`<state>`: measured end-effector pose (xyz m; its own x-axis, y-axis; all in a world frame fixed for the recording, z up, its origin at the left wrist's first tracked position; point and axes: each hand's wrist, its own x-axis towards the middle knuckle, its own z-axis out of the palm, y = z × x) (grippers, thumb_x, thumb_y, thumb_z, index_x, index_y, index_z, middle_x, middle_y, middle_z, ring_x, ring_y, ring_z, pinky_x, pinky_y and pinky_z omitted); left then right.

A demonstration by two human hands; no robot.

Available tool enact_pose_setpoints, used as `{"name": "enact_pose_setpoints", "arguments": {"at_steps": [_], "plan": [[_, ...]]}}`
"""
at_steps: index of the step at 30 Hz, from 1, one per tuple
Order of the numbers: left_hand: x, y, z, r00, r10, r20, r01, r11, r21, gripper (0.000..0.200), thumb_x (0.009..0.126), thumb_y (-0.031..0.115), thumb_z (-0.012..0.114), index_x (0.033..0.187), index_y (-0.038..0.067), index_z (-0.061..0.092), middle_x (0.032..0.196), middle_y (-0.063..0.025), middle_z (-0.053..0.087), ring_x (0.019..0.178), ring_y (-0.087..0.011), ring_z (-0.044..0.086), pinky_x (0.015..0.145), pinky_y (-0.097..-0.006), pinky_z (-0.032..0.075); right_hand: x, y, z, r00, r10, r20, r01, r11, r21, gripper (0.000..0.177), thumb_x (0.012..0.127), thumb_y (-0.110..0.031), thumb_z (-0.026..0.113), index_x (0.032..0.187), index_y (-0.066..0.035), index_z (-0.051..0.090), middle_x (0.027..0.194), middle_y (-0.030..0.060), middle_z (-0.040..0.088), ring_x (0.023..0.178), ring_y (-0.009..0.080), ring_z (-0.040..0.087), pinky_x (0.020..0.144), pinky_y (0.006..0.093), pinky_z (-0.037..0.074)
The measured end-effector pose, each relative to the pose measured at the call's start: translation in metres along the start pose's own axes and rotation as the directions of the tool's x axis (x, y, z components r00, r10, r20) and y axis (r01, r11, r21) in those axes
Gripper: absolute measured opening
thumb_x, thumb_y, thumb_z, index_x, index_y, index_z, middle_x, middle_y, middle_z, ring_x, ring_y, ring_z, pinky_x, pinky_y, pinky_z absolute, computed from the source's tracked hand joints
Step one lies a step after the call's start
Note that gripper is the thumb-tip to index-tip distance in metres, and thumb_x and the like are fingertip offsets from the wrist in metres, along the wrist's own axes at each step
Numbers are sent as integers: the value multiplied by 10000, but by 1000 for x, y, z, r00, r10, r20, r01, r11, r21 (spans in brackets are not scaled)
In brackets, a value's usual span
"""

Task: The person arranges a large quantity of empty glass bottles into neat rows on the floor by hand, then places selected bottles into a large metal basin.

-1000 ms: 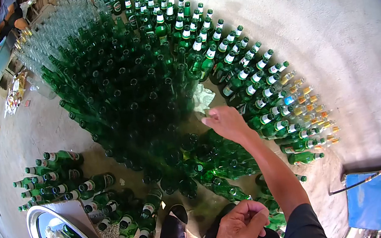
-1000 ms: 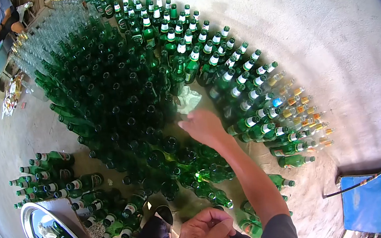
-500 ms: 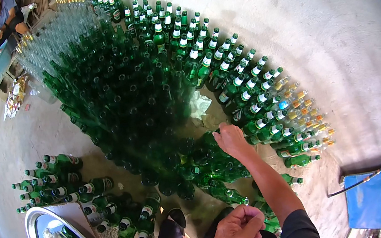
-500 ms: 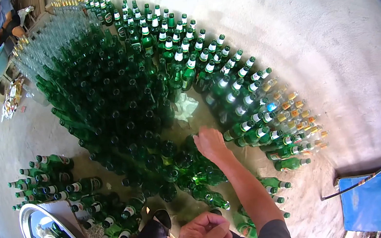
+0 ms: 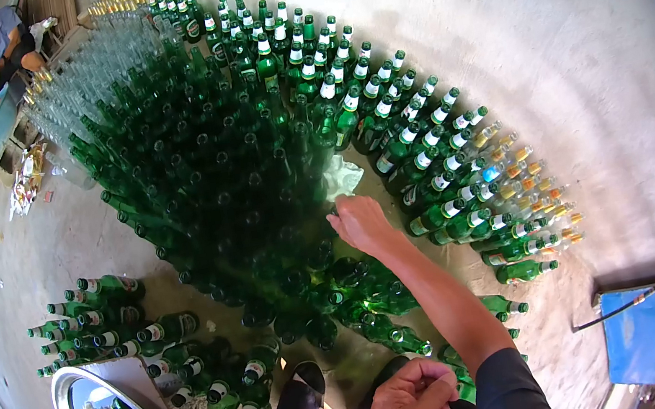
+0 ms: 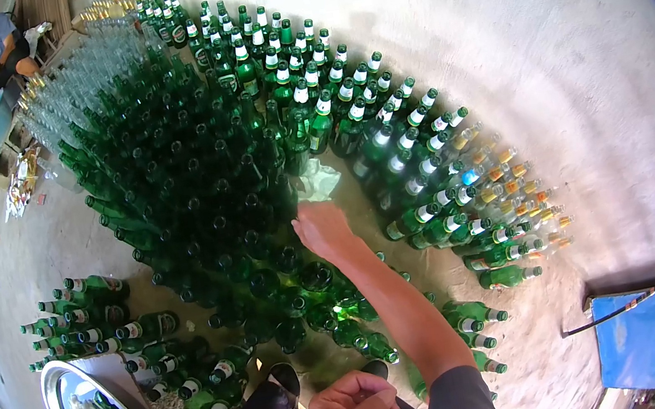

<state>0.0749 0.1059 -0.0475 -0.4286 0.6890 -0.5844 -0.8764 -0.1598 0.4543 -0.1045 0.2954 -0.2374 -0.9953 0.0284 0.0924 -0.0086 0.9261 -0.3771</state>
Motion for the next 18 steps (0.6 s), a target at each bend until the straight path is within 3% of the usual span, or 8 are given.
{"name": "enact_pose_setpoints", "arguments": {"at_steps": [8,14,17,18], "plan": [[2,-1,2,1000,-4,-1,4,1000,-10,87,955,120,632,975,37,615,782,-28,620,628,-82,560,584,-231,454,27,-18,9,1000,-13,25,11,998,69,277,854,-181,719,786,51,585,719,264,637,717,469,639,650,532,511],[1,3,2,1000,-16,1,16,1000,13,87,956,122,632,977,40,612,786,-24,625,624,-74,553,584,-227,449,22,-15,17,992,128,12,-128,986,107,345,846,-280,743,864,34,601,753,249,654,764,434,667,689,509,534],[0,2,2,1000,-5,-3,5,1000,17,89,958,123,630,975,37,611,787,-25,627,623,-74,553,583,-226,448,13,-13,5,967,248,56,-254,934,250,451,837,-387,760,883,40,621,827,252,667,816,428,666,730,499,530],[0,2,2,1000,-6,-3,6,1000,12,89,958,123,630,975,37,611,787,-25,627,623,-74,553,583,-226,448,12,-13,-4,949,278,146,-311,901,302,489,841,-426,749,882,46,629,867,252,671,836,426,662,739,494,525]]}}
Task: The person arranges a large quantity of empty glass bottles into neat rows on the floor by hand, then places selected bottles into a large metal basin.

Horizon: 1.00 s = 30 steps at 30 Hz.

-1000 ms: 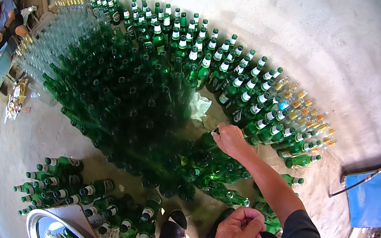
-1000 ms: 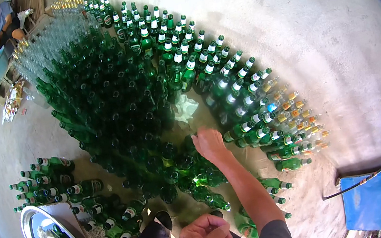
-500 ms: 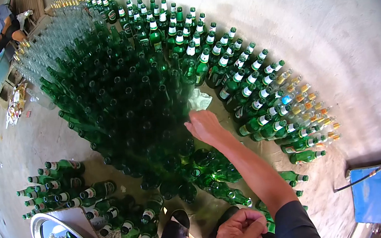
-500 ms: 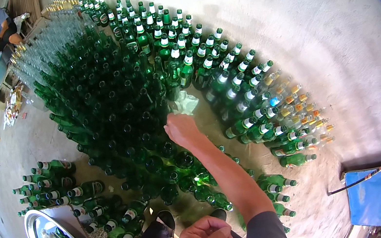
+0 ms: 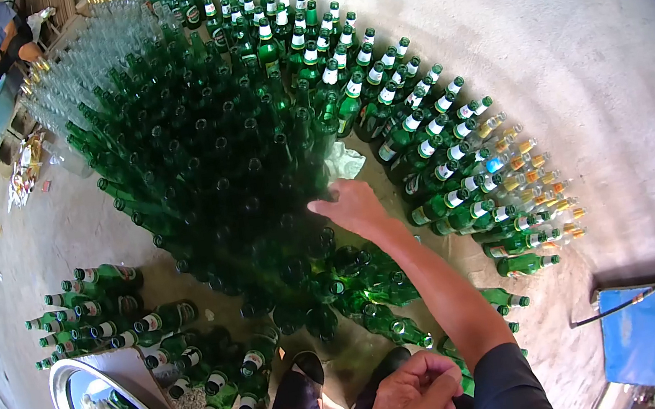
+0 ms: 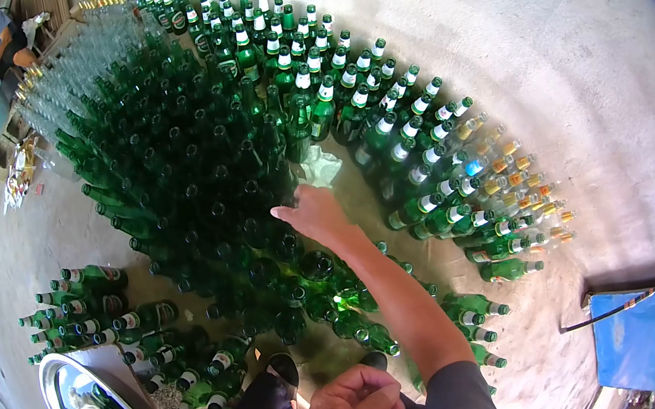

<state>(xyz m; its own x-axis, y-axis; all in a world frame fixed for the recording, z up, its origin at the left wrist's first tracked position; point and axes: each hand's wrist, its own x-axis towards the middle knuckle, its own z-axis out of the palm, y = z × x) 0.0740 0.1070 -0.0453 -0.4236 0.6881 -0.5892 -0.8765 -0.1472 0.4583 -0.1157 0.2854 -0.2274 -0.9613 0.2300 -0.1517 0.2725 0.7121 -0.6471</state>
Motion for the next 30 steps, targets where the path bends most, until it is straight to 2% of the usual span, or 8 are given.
{"name": "enact_pose_setpoints", "arguments": {"at_steps": [2,8,13,17,20,23,27,30], "plan": [[-1,0,0,1000,2,1,-2,999,34,90,960,123,624,975,35,611,788,-27,630,624,-77,555,582,-226,445,-5,5,-8,995,57,80,-61,997,55,529,844,-466,738,881,52,637,908,252,675,856,423,659,749,488,521],[-5,4,1,999,-26,-24,27,998,55,82,958,114,617,970,33,611,768,-33,632,621,-82,557,575,-228,442,-52,29,-42,999,-8,-33,8,1000,-16,494,878,-463,694,916,28,664,817,248,668,794,418,661,738,481,515],[-6,-4,0,1000,-16,0,16,1000,-2,61,954,98,614,963,38,612,758,-31,630,611,-84,554,569,-234,443,-101,61,-80,989,75,-127,-106,959,-264,429,886,-426,690,991,-10,690,854,214,708,849,393,694,771,488,534],[-9,-4,2,1000,-11,6,11,1000,8,60,953,100,614,961,40,613,756,-33,629,602,-83,550,564,-235,443,-117,74,-84,990,137,12,-119,900,-420,436,879,-397,705,1060,-1,701,870,215,714,857,389,701,779,488,540],[-9,-8,0,1000,23,17,-23,1000,1,63,954,104,614,957,41,613,759,-35,628,600,-83,549,564,-234,443,-115,78,-75,987,151,54,-128,946,-297,438,872,-382,715,1077,4,704,854,219,710,837,405,695,777,494,541],[-10,-10,0,1000,11,22,-11,1000,5,73,957,113,618,954,40,612,764,-38,628,604,-84,551,569,-231,446,-117,64,-69,998,44,36,-28,934,-357,384,863,-335,720,1028,11,710,823,230,698,815,423,685,766,500,542],[-9,-5,0,999,-25,27,24,999,30,93,960,128,623,962,36,613,768,-39,629,609,-83,554,573,-229,449,-107,67,-60,995,99,11,-88,926,-368,367,844,-297,739,1023,21,695,764,242,681,794,425,680,757,487,540],[-5,-7,-4,991,-120,-59,129,973,192,156,956,174,604,968,19,598,790,-137,664,605,-238,634,553,-339,512,-91,65,-59,995,75,-66,-94,933,-348,347,838,-275,736,995,32,695,790,251,686,805,431,679,765,491,540]]}}
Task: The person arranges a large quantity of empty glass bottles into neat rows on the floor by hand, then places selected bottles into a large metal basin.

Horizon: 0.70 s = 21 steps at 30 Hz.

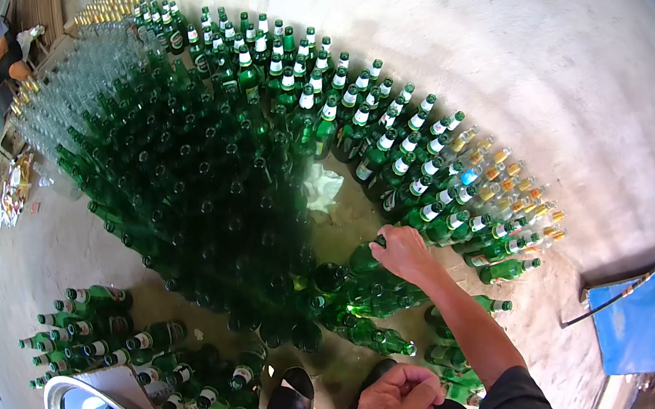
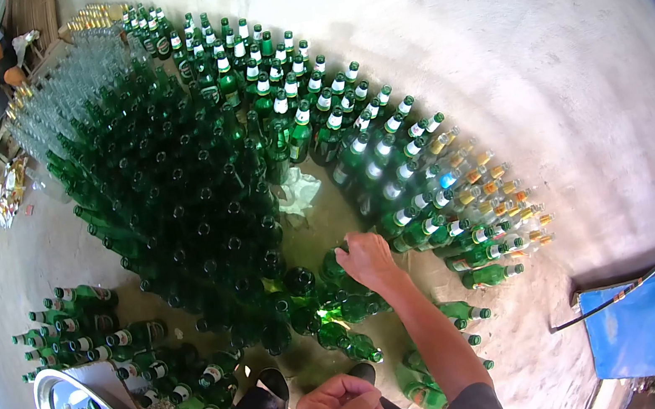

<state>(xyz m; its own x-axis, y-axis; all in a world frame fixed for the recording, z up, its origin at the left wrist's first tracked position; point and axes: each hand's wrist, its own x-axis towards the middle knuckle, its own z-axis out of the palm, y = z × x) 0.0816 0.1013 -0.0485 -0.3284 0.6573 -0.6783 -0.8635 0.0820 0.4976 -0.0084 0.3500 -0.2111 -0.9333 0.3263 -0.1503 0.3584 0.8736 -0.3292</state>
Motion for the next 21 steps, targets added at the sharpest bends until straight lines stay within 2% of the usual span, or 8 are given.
{"name": "enact_pose_setpoints", "arguments": {"at_steps": [2,6,12,14,18,21], "plan": [[-1,2,2,993,97,60,-85,979,-187,109,960,143,632,971,35,617,771,-38,632,618,-85,563,575,-227,451,14,-3,-2,997,0,-79,3,999,44,373,838,-294,729,984,48,693,827,263,690,826,431,681,775,486,544],[2,11,4,998,49,38,-43,987,-158,116,957,153,639,972,39,623,774,-38,640,617,-92,571,574,-227,451,47,-12,0,992,10,-126,4,994,112,389,839,-308,714,972,57,693,844,274,690,853,432,681,793,487,545],[10,11,3,1000,28,0,-27,994,-108,117,954,160,641,963,44,630,778,-45,656,610,-94,578,567,-223,445,91,-34,13,995,27,-98,-11,988,157,370,837,-301,695,917,60,687,862,286,684,875,440,676,819,494,542],[14,8,1,999,47,15,-44,989,-144,117,955,165,641,961,48,634,778,-45,661,605,-91,579,563,-217,440,101,-39,22,990,-13,-138,32,990,136,356,852,-302,687,868,54,670,825,278,678,838,442,674,781,507,545],[19,9,1,1000,25,7,-24,986,-168,115,954,166,644,962,51,635,776,-44,664,599,-89,578,562,-213,439,109,-52,31,995,7,-99,8,988,157,350,858,-295,682,873,54,663,846,280,681,848,443,675,783,512,547],[21,10,2,1000,26,18,-22,987,-156,111,952,163,649,961,53,636,775,-43,666,600,-87,581,559,-213,440,111,-57,40,985,33,-169,5,975,224,379,836,-318,682,849,61,666,857,301,673,840,458,670,785,514,541]]}}
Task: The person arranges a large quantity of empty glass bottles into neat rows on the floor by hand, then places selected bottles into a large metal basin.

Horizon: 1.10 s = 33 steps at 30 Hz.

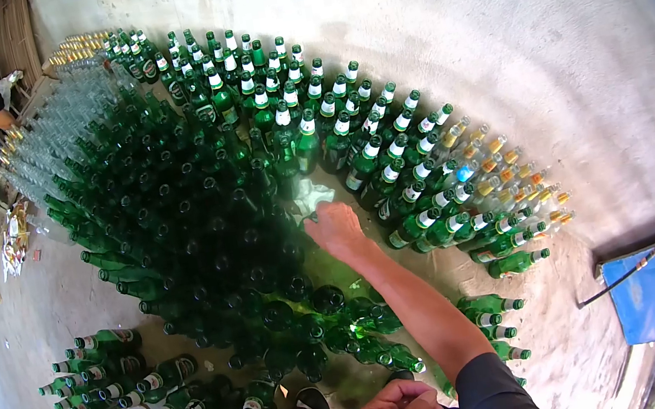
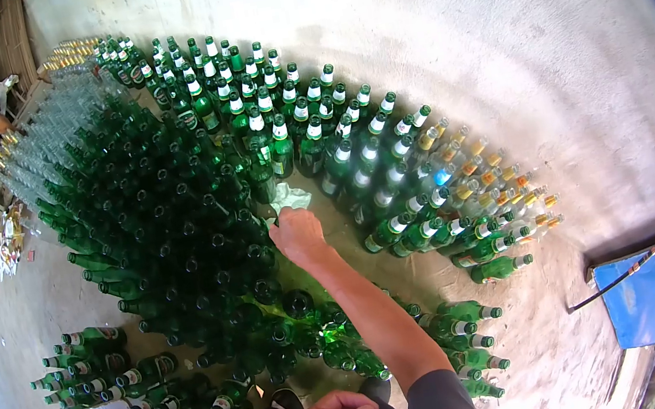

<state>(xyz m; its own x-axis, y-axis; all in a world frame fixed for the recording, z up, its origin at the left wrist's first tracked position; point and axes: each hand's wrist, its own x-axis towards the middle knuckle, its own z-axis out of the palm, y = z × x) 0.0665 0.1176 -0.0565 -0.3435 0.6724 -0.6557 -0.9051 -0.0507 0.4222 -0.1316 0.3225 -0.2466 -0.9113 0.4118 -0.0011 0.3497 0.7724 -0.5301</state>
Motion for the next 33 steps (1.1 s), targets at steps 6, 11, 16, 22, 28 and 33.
{"name": "enact_pose_setpoints", "arguments": {"at_steps": [6,11,16,22,28,33], "plan": [[0,-2,-1,1000,-12,19,12,999,-34,132,953,171,649,977,42,631,784,-48,665,605,-89,583,565,-219,444,1,-4,2,999,35,-32,-35,999,-4,370,844,-317,683,846,52,669,804,297,667,797,468,666,749,520,540],[-3,3,0,1000,6,27,-6,1000,5,162,956,186,645,987,29,622,788,-48,658,622,-91,583,581,-223,446,-9,-1,8,999,19,-44,-18,999,32,406,841,-355,715,872,47,673,800,291,670,774,461,667,725,518,538],[-8,5,1,999,23,40,-25,999,43,164,958,187,644,986,26,625,788,-47,658,624,-90,583,581,-222,446,-15,5,-3,998,38,40,-44,988,145,476,907,-421,677,931,54,650,832,254,693,801,451,677,737,513,541],[-13,14,2,1000,19,-9,-19,1000,-13,140,956,170,648,943,31,635,769,-48,655,596,-96,577,554,-230,450,-54,42,-50,998,57,-1,-56,993,104,643,915,-587,580,1105,17,692,922,241,711,907,418,681,832,496,531],[-20,35,-5,974,208,-93,-220,965,-145,110,969,132,621,917,35,622,776,-77,661,569,-108,571,532,-226,445,-132,69,-126,981,37,191,-4,986,-169,587,907,-542,618,1093,7,706,884,234,707,897,409,680,820,500,521],[-20,31,-7,976,204,-82,-211,972,-99,114,977,143,614,925,41,622,781,-88,661,577,-115,580,522,-230,442,-167,83,-126,949,90,301,-23,976,-218,483,888,-438,679,1050,16,706,784,234,681,822,427,670,766,526,518]]}}
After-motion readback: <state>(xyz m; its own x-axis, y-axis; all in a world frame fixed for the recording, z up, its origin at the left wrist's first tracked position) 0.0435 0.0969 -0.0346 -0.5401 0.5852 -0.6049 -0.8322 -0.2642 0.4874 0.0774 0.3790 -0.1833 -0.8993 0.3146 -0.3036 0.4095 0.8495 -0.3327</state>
